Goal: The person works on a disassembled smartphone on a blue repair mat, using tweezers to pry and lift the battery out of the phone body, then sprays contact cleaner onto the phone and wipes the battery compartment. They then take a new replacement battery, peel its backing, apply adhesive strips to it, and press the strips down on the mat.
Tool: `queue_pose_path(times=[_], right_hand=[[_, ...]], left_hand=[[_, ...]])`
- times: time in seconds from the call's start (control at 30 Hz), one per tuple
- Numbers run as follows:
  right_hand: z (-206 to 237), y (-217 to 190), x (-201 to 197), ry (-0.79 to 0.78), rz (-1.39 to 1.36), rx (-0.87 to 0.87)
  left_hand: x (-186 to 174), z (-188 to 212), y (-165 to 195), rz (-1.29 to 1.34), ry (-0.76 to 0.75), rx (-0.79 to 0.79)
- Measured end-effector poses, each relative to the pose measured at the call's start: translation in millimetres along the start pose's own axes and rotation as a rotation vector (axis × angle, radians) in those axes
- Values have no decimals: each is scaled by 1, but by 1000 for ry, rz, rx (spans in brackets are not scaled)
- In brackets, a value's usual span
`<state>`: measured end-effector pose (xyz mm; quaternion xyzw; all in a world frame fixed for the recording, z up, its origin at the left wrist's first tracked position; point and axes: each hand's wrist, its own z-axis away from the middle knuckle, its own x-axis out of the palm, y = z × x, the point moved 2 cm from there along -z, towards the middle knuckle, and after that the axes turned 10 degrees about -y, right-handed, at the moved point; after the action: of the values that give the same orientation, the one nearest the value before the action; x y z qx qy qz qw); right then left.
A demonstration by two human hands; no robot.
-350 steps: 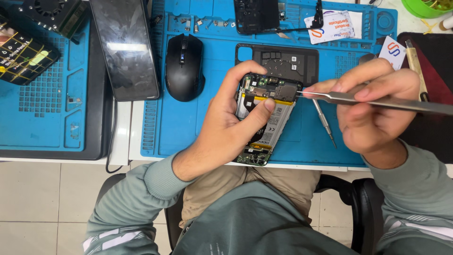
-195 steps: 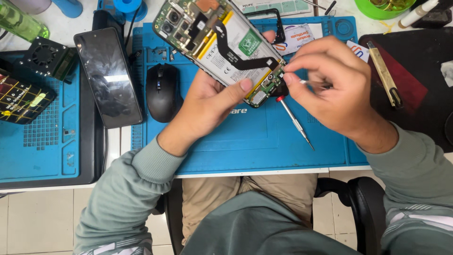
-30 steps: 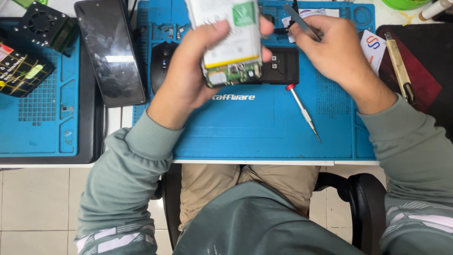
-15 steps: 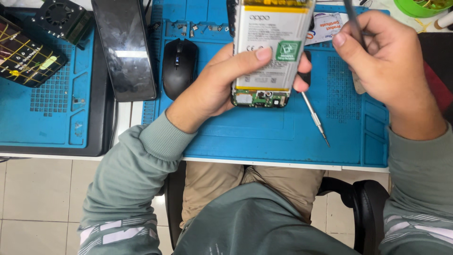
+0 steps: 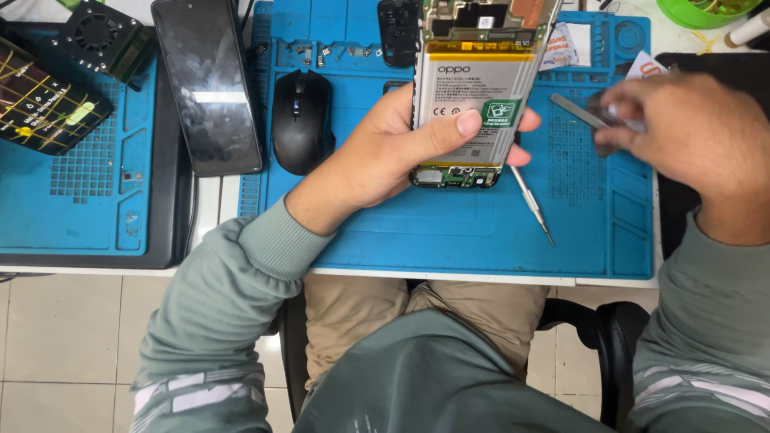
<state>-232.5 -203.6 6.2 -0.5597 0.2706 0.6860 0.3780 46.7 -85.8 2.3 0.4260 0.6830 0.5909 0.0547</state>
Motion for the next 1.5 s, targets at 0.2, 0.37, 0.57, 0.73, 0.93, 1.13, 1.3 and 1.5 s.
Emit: queue_pose_path(times=[0.2, 0.37, 0.57, 0.73, 0.93, 1.13, 1.3, 1.5], right_hand=[[70, -44, -46, 513, -497, -378], [100, -94, -39, 617, -769, -554], [110, -106, -20, 626, -736, -439], [102, -106, -5, 627, -712, -381], [90, -109, 8, 625, -628, -391], [85, -118, 8, 660, -615, -286], [87, -115, 1, 540, -717, -357], [88, -118, 1, 550, -666, -364]], left_hand=[[40, -7, 5, -33, 49, 9], [82, -9, -15, 147, 178, 84], [94, -9, -45, 128, 235, 136], [88, -6, -58, 107, 293, 118], [78, 4, -68, 12, 336, 110], [76, 9, -76, -52, 416, 77], [74, 12, -74, 62, 360, 109], [74, 12, -78, 98, 354, 135]])
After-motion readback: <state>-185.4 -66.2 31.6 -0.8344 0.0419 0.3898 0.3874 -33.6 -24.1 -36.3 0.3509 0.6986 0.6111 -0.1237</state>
